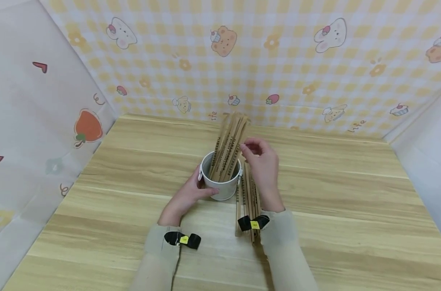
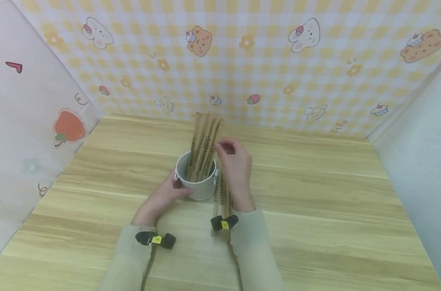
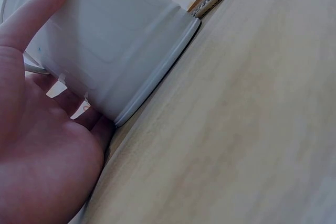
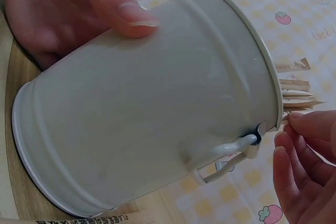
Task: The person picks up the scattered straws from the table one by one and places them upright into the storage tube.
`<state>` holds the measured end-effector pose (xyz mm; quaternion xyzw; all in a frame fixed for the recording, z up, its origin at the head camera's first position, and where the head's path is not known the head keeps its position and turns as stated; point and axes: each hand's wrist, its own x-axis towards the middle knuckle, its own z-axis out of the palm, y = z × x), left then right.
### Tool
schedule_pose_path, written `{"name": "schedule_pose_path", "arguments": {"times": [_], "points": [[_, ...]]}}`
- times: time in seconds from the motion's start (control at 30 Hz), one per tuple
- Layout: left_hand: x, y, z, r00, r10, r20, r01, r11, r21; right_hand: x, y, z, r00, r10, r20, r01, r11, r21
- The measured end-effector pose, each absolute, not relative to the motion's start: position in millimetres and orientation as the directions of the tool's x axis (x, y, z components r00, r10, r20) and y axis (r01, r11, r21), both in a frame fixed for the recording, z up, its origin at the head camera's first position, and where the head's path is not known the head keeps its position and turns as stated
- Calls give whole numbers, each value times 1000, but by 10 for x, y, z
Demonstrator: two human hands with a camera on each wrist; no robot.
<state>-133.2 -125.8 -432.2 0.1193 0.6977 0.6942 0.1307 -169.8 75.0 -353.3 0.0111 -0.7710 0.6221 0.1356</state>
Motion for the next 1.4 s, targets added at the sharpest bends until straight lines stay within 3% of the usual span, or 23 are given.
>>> {"name": "schedule_pose_path", "arguments": {"times": [0.53, 0.83, 1.0, 1.4], "points": [[-1254, -1238, -4087, -931, 365, -24, -28, -4, 1000, -1676, 669, -3607, -958, 83, 275, -223, 388, -894], [-1242, -1235, -4066, -933, 358, -26, -31, -7, 1000, -1708, 750, -3587, -971, 130, 201, -156, 292, -943], [-1241, -1238, -4066, -934, 357, -25, -32, -13, 999, -1735, 848, -3614, -971, 158, 177, -123, 305, -944], [-1241, -1239, -4069, -932, 361, -31, -38, -12, 999, -1801, 1053, -3754, -993, 85, 76, -22, 508, -861]]}}
